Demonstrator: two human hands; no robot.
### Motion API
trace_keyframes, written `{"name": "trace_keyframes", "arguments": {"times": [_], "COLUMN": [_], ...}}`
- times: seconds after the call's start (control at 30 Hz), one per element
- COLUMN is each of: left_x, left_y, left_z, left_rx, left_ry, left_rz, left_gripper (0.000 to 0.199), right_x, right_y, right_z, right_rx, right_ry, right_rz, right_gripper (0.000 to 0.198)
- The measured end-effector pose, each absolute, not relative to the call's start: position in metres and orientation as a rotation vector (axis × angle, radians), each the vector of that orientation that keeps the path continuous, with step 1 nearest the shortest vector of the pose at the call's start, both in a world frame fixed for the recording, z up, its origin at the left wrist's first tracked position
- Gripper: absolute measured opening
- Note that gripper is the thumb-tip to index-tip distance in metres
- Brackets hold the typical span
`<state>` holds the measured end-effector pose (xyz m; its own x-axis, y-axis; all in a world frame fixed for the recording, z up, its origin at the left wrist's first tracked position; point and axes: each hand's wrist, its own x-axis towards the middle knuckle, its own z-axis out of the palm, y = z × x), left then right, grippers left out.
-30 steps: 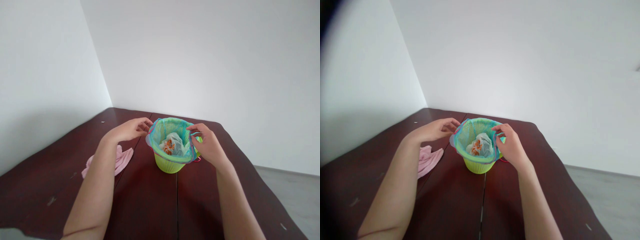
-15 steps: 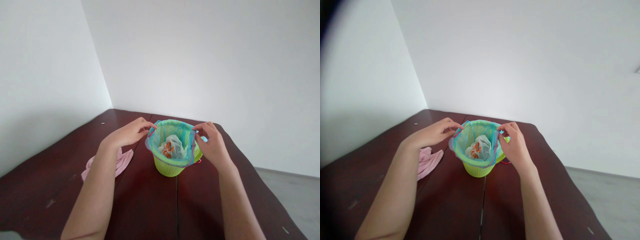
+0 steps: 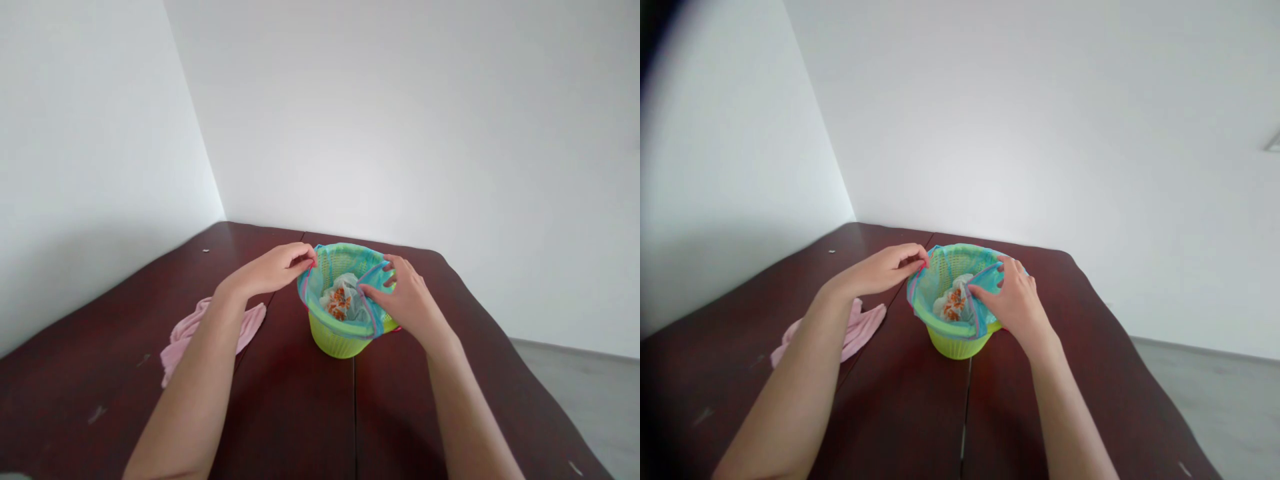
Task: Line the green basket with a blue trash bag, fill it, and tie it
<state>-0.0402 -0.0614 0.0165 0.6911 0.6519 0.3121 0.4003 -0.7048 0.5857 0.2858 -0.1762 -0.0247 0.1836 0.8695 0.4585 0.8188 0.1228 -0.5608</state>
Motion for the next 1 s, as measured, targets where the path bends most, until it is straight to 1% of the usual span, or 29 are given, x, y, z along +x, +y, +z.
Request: {"name": "trace_keyframes", "arguments": {"times": [0.1, 0.2, 0.23, 0.3, 0.37, 0.4, 0.53, 0.57, 0.6, 0.67, 0.7, 0.73, 0.77, 0.83, 0.93, 1.0], "left_x": [-0.036, -0.027, -0.022, -0.011, 0.0, 0.004, 0.011, 0.011, 0.011, 0.011, 0.012, 0.014, 0.017, 0.027, 0.042, 0.048], "left_y": [-0.06, -0.057, -0.055, -0.054, -0.055, -0.058, -0.073, -0.078, -0.082, -0.091, -0.096, -0.1, -0.103, -0.11, -0.116, -0.117], "left_z": [0.014, 0.008, 0.005, 0.0, -0.005, -0.005, 0.0, 0.002, 0.004, 0.008, 0.009, 0.009, 0.009, 0.006, -0.001, -0.007], "left_rx": [2.341, 2.298, 2.277, 2.211, 2.136, 2.117, 2.121, 2.112, 2.104, 2.12, 2.145, 2.176, 2.202, 2.245, 2.319, 2.336], "left_ry": [0.79, 0.759, 0.756, 0.767, 0.788, 0.795, 0.734, 0.701, 0.674, 0.658, 0.669, 0.685, 0.701, 0.742, 0.869, 0.927], "left_rz": [0.807, 0.912, 0.955, 1.042, 1.085, 1.075, 0.938, 0.9, 0.86, 0.776, 0.741, 0.713, 0.702, 0.694, 0.733, 0.749], "left_gripper": [0.034, 0.029, 0.028, 0.028, 0.032, 0.035, 0.046, 0.048, 0.049, 0.047, 0.045, 0.043, 0.041, 0.04, 0.043, 0.044], "right_x": [0.283, 0.287, 0.289, 0.292, 0.295, 0.295, 0.292, 0.29, 0.288, 0.283, 0.281, 0.278, 0.276, 0.269, 0.261, 0.259], "right_y": [-0.175, -0.172, -0.17, -0.168, -0.167, -0.167, -0.17, -0.171, -0.171, -0.171, -0.171, -0.171, -0.171, -0.172, -0.172, -0.172], "right_z": [-0.029, -0.033, -0.034, -0.034, -0.035, -0.036, -0.036, -0.036, -0.035, -0.031, -0.029, -0.027, -0.025, -0.023, -0.023, -0.022], "right_rx": [-1.662, -1.598, -1.582, -1.574, -1.608, -1.636, -1.725, -1.735, -1.741, -1.722, -1.687, -1.638, -1.581, -1.462, -1.312, -1.222], "right_ry": [-1.673, -1.732, -1.748, -1.774, -1.788, -1.794, -1.802, -1.8, -1.798, -1.799, -1.802, -1.804, -1.803, -1.781, -1.65, -1.508], "right_rz": [0.025, 0.04, 0.053, 0.082, 0.092, 0.087, 0.028, 0.015, 0.007, 0.007, 0.007, 0.005, 0.004, 0.033, 0.202, 0.315], "right_gripper": [0.075, 0.072, 0.068, 0.055, 0.043, 0.041, 0.046, 0.044, 0.035, 0.007, 0.006, 0.014, 0.018, 0.016, 0.01, 0.013]}}
